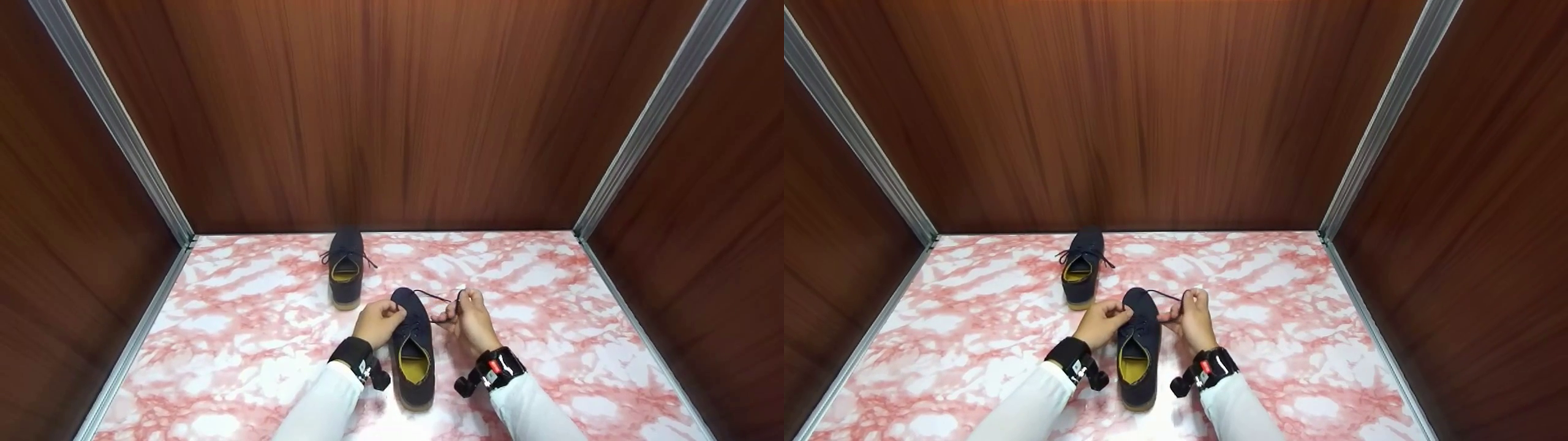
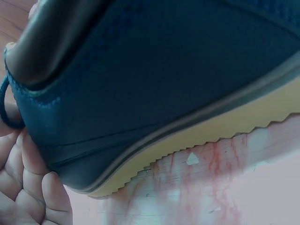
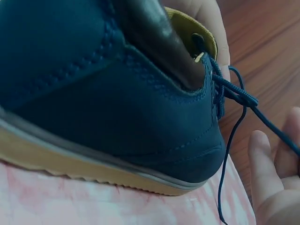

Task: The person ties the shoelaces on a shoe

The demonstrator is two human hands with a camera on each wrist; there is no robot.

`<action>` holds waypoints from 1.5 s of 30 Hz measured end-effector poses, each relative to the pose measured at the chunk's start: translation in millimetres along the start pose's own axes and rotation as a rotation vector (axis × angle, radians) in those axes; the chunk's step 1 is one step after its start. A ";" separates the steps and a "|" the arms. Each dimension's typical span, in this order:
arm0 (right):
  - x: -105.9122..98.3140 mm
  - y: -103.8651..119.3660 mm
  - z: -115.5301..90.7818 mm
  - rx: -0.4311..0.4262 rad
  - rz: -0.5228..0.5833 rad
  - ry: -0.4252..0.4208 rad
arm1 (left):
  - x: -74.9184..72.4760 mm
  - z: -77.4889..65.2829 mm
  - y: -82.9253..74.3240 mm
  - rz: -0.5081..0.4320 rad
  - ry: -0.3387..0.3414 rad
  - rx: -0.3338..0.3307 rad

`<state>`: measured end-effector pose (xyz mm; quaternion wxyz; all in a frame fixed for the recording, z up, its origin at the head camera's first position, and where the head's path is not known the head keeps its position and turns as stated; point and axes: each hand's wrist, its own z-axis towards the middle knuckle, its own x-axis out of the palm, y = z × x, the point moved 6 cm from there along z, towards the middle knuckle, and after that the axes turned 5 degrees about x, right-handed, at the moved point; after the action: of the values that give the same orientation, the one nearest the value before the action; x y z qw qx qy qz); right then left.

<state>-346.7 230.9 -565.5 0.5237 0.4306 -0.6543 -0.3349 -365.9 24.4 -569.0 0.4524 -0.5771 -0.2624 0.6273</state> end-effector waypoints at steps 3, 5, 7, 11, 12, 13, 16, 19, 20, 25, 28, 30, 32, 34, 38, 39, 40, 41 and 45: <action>1.9 3.2 0.4 -0.029 -0.079 0.002 | -0.3 0.0 -0.2 0.009 -0.008 -0.005; 4.1 5.3 0.3 -0.042 -0.120 0.011 | -0.4 0.0 -0.5 0.013 -0.011 -0.008; 6.6 7.5 0.1 -0.058 -0.161 0.021 | -0.4 0.0 -0.9 0.011 -0.013 -0.015; 13.4 13.2 -0.9 -0.104 -0.296 0.045 | -0.8 -0.1 -1.8 -0.011 -0.015 -0.025; 15.4 14.4 -1.3 -0.107 -0.330 0.052 | -0.9 -0.2 -1.9 -0.022 -0.014 -0.028; 17.1 15.5 -1.8 -0.108 -0.368 0.056 | -0.7 -0.2 -1.9 -0.040 -0.012 -0.029; 21.9 18.5 -4.1 -0.104 -0.495 0.065 | 0.2 -0.5 -0.7 -0.106 -0.001 -0.044; 26.1 19.0 -5.5 -0.104 -0.625 0.091 | 1.1 -0.8 1.6 -0.163 0.002 -0.059; 27.8 18.8 -5.8 -0.114 -0.660 0.111 | 1.1 -0.9 2.4 -0.170 0.000 -0.064; 29.9 14.6 -5.5 -0.120 -0.687 0.175 | -1.0 -0.8 1.7 -0.166 -0.013 -0.050; 27.1 11.8 -3.8 -0.083 -0.596 0.182 | -2.7 0.0 -1.1 -0.156 -0.015 -0.021; 24.6 10.6 -1.3 -0.068 -0.527 0.175 | -3.6 0.2 -2.6 -0.158 -0.016 -0.012; 21.6 10.6 2.4 -0.068 -0.472 0.161 | -3.8 0.9 -3.5 -0.160 -0.012 -0.009; 18.7 9.8 5.3 -0.055 -0.424 0.136 | -3.5 1.1 -3.8 -0.169 -0.006 -0.010; 16.4 5.5 5.9 0.011 -0.360 0.104 | -3.7 1.0 -2.8 -0.149 -0.007 -0.022; 16.8 5.1 5.3 0.014 -0.358 0.098 | -4.1 1.0 -2.4 -0.143 -0.010 -0.028; 17.5 5.0 4.9 0.012 -0.356 0.095 | -4.6 0.9 -2.3 -0.137 -0.013 -0.034; 18.4 5.1 4.5 0.005 -0.361 0.093 | -4.8 1.0 -2.0 -0.137 -0.013 -0.043; 24.2 8.5 3.9 -0.056 -0.427 0.088 | -6.1 1.5 -3.5 -0.184 -0.015 -0.061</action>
<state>-354.2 212.2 -549.3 0.4809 0.5588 -0.5151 -0.4372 -366.9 20.9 -562.7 0.4885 -0.5593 -0.3365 0.5791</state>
